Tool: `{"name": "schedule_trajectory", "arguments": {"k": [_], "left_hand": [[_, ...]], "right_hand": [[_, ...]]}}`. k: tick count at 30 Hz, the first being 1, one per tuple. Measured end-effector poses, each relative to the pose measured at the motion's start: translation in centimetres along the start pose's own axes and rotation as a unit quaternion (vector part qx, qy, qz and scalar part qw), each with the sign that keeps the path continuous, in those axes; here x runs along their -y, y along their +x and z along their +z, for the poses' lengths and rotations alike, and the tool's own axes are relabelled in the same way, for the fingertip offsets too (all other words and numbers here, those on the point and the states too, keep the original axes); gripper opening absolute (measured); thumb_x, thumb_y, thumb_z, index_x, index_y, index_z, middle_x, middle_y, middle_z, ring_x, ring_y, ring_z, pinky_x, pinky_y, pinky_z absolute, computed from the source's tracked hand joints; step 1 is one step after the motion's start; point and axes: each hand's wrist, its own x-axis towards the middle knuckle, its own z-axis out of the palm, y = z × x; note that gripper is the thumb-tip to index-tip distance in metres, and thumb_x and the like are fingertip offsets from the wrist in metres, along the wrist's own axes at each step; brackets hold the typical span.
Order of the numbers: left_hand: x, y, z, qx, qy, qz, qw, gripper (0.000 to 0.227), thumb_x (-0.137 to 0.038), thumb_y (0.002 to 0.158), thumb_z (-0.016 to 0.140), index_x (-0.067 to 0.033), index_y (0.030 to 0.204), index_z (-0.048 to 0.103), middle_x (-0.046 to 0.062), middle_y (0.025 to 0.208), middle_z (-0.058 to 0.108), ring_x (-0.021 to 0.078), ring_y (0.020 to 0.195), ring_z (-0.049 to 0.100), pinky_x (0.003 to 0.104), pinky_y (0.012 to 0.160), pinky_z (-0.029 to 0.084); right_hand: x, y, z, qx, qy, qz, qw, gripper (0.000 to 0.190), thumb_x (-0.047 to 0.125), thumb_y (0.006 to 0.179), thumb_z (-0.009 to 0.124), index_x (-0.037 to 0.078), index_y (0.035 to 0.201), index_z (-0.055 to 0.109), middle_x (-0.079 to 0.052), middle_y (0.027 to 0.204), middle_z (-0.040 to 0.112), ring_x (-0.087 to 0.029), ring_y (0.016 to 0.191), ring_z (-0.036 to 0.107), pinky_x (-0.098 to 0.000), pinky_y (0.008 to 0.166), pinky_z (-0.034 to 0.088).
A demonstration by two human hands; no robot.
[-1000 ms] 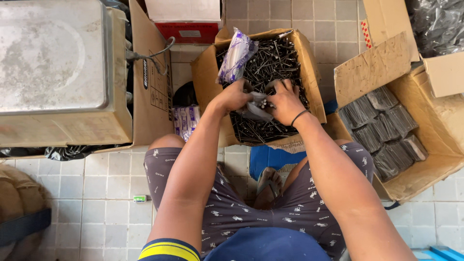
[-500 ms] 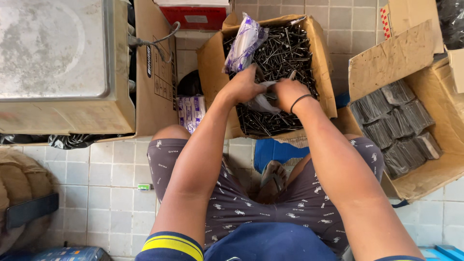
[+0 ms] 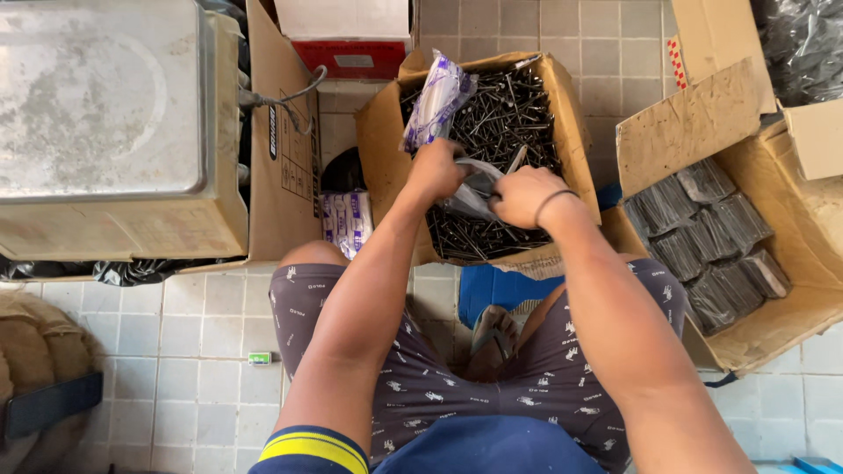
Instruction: The person picks up handfuls of nails from a large cardboard box and places them into a smaller clear plastic bag, then places the filled bag into another box.
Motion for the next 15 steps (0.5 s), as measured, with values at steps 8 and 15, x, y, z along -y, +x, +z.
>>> {"name": "schedule_trajectory", "arguments": {"k": [8,15], "left_hand": [[0.0,-0.5,0.5,0.016,0.065,-0.036,0.997,0.036,-0.024,0.086,0.086,-0.0088,0.118,0.087,0.03,0.11,0.083,0.0508,0.114,0.08,0.061,0.096,0.067],[0.4,-1.6,-0.4,0.031,-0.05,-0.036,0.998,0.057,-0.019,0.083,0.089,0.0002,0.136,0.077,0.036,0.131,0.076,0.0592,0.13,0.07,0.069,0.104,0.06]], "right_hand": [[-3.1,0.1,0.7,-0.101,0.043,-0.051,0.993,0.036,0.038,0.106,0.063,0.018,0.121,0.09,-0.017,0.119,0.088,-0.045,0.123,0.079,-0.0611,0.112,0.06],[-4.6,0.6,-1.2,-0.12,0.127,-0.075,0.982,0.03,0.042,0.103,0.072,0.025,0.119,0.09,-0.009,0.081,0.087,-0.03,0.09,0.086,-0.0478,0.101,0.066]]}}
